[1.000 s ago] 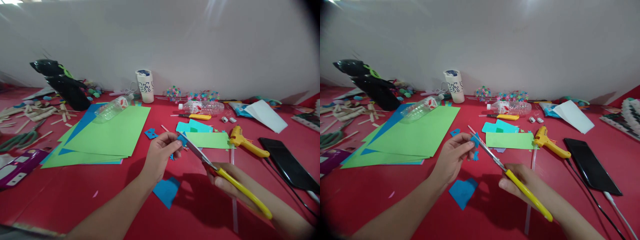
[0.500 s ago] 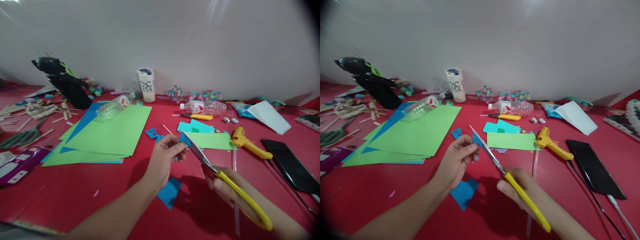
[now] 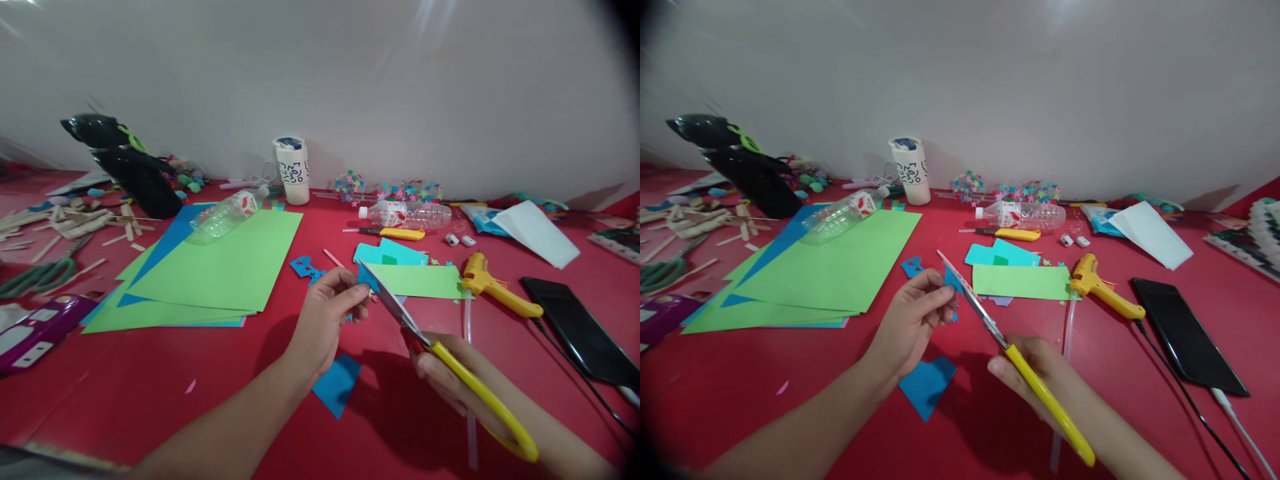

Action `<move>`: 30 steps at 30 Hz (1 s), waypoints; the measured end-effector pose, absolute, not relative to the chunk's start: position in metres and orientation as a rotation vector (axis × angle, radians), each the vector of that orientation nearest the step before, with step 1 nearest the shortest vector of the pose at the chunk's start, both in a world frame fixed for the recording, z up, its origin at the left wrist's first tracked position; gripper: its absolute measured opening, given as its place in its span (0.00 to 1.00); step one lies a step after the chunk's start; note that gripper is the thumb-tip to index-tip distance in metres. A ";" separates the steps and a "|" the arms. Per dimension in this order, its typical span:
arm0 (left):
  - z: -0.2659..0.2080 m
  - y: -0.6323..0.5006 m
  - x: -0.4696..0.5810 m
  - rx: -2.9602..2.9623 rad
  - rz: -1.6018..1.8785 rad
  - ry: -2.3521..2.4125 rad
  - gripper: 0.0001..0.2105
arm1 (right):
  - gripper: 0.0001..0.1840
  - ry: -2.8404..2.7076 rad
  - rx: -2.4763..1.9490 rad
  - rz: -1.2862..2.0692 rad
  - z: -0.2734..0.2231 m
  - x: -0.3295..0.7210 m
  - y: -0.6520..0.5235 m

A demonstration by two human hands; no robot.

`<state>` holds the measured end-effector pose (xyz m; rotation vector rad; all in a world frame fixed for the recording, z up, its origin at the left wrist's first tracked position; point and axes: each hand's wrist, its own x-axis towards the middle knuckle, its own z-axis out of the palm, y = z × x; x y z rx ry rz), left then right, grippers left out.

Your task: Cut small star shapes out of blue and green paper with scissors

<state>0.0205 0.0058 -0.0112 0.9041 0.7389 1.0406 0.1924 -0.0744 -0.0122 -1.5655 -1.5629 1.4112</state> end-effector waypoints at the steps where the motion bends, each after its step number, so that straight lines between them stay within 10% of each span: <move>1: -0.011 0.006 0.021 0.902 1.039 0.741 0.05 | 0.29 -1.561 -1.587 1.401 -0.012 0.192 -0.075; 30: -0.012 0.014 0.016 0.809 1.056 0.701 0.04 | 0.29 -1.594 -1.741 1.230 -0.013 0.192 -0.072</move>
